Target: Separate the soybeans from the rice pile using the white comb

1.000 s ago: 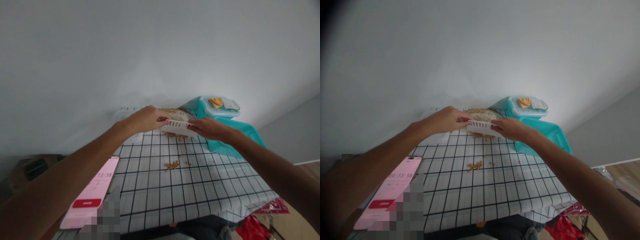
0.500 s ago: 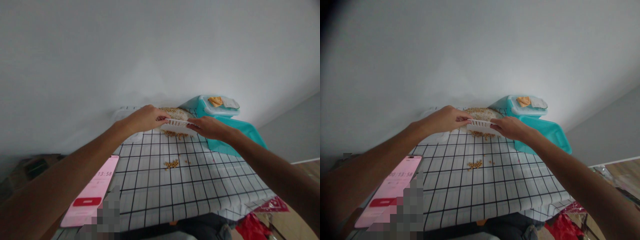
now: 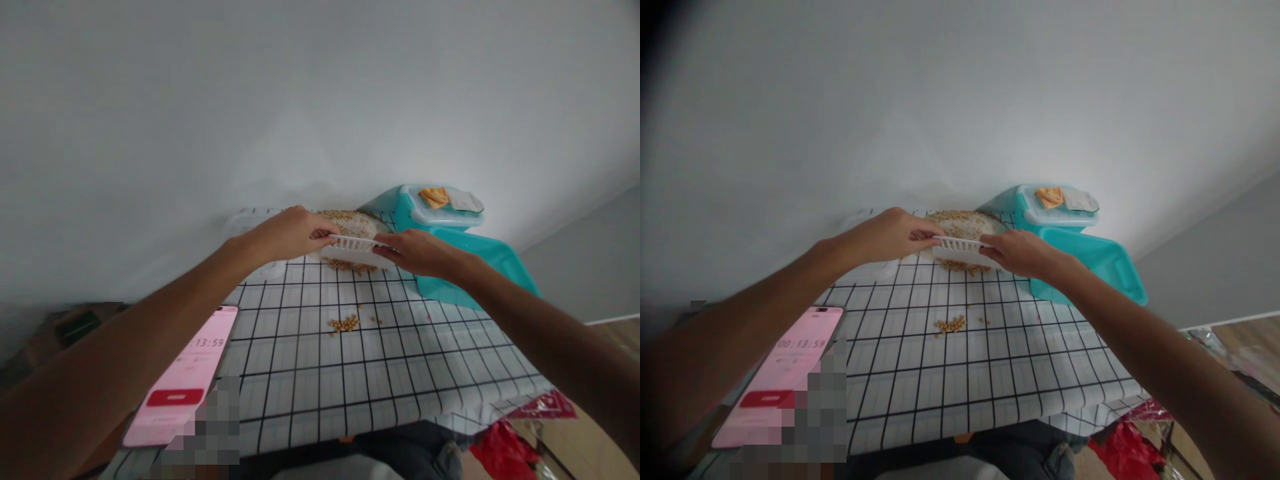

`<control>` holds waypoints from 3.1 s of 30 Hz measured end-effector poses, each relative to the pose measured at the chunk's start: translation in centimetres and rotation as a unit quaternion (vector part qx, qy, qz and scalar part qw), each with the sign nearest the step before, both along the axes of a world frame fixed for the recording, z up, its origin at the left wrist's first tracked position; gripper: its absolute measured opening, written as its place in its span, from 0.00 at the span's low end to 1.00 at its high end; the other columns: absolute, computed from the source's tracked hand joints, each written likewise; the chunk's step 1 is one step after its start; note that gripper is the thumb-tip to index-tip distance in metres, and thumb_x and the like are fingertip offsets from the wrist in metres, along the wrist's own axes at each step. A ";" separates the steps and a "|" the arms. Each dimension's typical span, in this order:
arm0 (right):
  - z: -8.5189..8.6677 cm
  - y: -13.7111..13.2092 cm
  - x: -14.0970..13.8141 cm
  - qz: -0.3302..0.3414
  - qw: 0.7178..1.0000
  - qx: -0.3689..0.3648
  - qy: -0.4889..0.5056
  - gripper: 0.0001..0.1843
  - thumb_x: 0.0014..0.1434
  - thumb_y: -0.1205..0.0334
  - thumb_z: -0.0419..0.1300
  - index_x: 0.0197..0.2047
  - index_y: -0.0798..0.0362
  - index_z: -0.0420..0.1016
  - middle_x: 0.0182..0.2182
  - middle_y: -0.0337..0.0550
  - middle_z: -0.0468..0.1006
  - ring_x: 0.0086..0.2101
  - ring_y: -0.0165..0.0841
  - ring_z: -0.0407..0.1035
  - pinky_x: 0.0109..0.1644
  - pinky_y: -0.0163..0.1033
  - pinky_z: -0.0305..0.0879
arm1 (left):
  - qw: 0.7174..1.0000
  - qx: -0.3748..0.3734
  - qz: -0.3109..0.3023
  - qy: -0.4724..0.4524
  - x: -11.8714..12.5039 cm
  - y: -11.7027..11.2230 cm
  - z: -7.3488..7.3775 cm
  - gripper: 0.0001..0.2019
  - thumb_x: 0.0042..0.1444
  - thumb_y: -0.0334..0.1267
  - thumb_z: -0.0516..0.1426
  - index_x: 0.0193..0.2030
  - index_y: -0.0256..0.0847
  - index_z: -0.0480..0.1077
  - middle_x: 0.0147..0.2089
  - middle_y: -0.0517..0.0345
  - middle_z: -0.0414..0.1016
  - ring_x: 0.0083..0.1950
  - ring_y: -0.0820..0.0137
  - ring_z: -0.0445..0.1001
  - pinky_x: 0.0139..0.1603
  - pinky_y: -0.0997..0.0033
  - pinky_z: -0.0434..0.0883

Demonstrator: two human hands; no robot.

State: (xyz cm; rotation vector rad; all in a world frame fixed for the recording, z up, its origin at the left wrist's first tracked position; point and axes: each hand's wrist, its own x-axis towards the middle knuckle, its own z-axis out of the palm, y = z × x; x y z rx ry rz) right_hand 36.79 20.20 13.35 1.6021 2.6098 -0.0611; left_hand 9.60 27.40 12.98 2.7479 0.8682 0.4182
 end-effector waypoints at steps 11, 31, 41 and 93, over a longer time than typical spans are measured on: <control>1.2 -1.3 -0.1 0.004 1.000 0.000 -0.002 0.22 0.72 0.49 0.43 0.52 0.51 0.74 0.29 0.45 0.78 0.25 0.31 0.65 0.29 0.39 0.48 | 1.000 -0.016 0.006 -0.002 -0.2 -1.2 0.8 0.13 0.63 0.44 0.55 0.48 0.48 0.79 0.37 0.61 0.83 0.31 0.74 0.75 0.34 0.74 0.65; -5.7 -7.9 -1.0 0.109 0.975 0.147 -0.127 0.21 0.67 0.73 0.49 0.62 0.58 0.62 0.51 0.53 0.76 0.39 0.38 0.73 0.35 0.43 0.65 | 0.966 0.202 -0.141 0.073 -2.2 -7.2 -4.3 0.10 0.63 0.29 0.54 0.46 0.42 0.75 0.38 0.57 0.81 0.37 0.72 0.79 0.36 0.74 0.73; -7.2 -5.8 -1.5 0.042 0.980 0.163 -0.109 0.23 0.68 0.72 0.50 0.65 0.55 0.60 0.48 0.53 0.75 0.37 0.37 0.72 0.35 0.40 0.68 | 0.968 0.219 -0.102 0.067 -2.1 -4.6 -6.0 0.10 0.65 0.30 0.53 0.47 0.42 0.75 0.39 0.58 0.81 0.37 0.73 0.78 0.38 0.75 0.74; -3.6 -3.3 -0.7 -0.049 0.974 0.185 0.117 0.16 0.69 0.67 0.50 0.55 0.54 0.74 0.43 0.49 0.77 0.40 0.35 0.71 0.42 0.38 0.66 | 0.957 0.285 0.027 0.034 -0.2 -2.0 -1.5 0.10 0.67 0.39 0.53 0.44 0.45 0.76 0.42 0.58 0.79 0.43 0.67 0.77 0.32 0.69 0.65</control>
